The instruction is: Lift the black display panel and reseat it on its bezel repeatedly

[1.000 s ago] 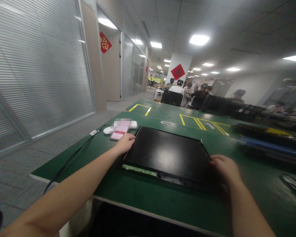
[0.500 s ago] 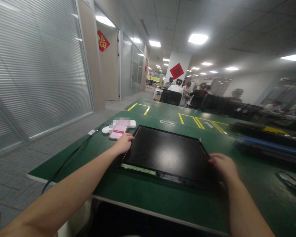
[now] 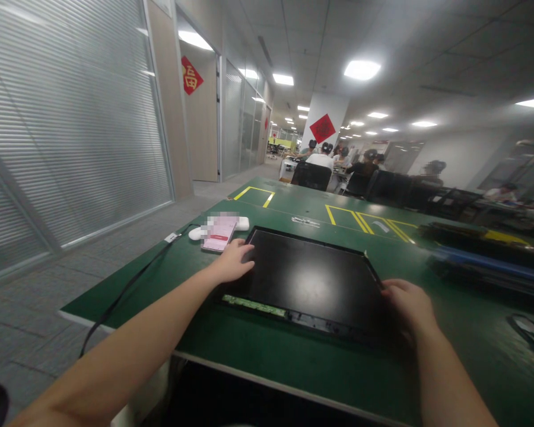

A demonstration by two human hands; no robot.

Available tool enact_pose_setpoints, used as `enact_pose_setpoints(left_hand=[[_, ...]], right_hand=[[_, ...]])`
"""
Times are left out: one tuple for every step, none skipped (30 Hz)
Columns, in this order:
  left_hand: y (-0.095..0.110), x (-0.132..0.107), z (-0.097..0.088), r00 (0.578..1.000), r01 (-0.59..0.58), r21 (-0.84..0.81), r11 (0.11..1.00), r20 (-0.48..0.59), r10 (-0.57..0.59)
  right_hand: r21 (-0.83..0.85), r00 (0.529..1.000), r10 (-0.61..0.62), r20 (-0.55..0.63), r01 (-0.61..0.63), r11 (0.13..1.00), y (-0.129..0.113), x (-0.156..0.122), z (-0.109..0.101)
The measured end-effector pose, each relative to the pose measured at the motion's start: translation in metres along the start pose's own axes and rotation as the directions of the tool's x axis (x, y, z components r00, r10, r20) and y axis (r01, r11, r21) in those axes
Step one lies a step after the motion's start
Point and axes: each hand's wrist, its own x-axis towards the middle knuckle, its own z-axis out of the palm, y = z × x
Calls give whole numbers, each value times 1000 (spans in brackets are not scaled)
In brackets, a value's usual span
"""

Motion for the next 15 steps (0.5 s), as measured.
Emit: enact_pose_setpoints(left_hand=[[3, -3, -2, 999, -31, 3, 1000, 14, 31], [6, -5, -5, 997, -77, -4, 997, 29, 77], [8, -8, -9, 987, -143, -17, 990, 76, 144], [11, -10, -12, 968, -210, -44, 977, 129, 214], [14, -11, -15, 945, -264, -82, 961, 180, 275], [17, -13, -18, 919, -306, -114, 945, 222, 324], [19, -14, -20, 894, -341, -140, 929, 256, 367], [22, -15, -22, 872, -370, -164, 915, 280, 403], [24, -16, -23, 854, -391, -184, 902, 293, 430], [26, -17, -24, 839, -410, -201, 890, 300, 454], [27, -18, -24, 828, -424, -217, 880, 301, 473], [29, -19, -24, 821, -434, -229, 871, 299, 487], [30, -19, -24, 815, -442, -239, 865, 297, 498], [31, -19, -24, 811, -446, -244, 861, 295, 505], [32, -19, -24, 809, -450, -244, 859, 296, 508]], right_hand=[[-2, 1000, -6, 0, 6, 1000, 0, 0, 0], [-5, 1000, -6, 1, 6, 1000, 0, 1, 0], [-6, 1000, -2, 5, 2, 1000, 0, 1, 0], [-7, 1000, 4, 9, -4, 1000, 0, 1, 0], [-10, 1000, 10, 13, -10, 1000, -1, 1, -1], [-15, 1000, 12, 13, -11, 1000, -1, 1, -1], [-18, 1000, 10, 11, -9, 1000, -2, 1, -1], [-20, 1000, 3, 7, -2, 1000, -2, 1, -1], [-22, 1000, -5, 2, 5, 1000, -2, 1, -1], [-24, 1000, -9, 1, 9, 1000, -2, 1, -1], [-25, 1000, -10, 1, 10, 1000, -2, 1, -1], [-25, 1000, -8, 3, 8, 1000, -1, 1, 0], [-26, 1000, -4, 5, 4, 1000, -1, 1, 0], [-30, 1000, -2, 4, 2, 1000, -1, 1, 0], [-32, 1000, -2, 4, 2, 999, -1, 0, -1]])
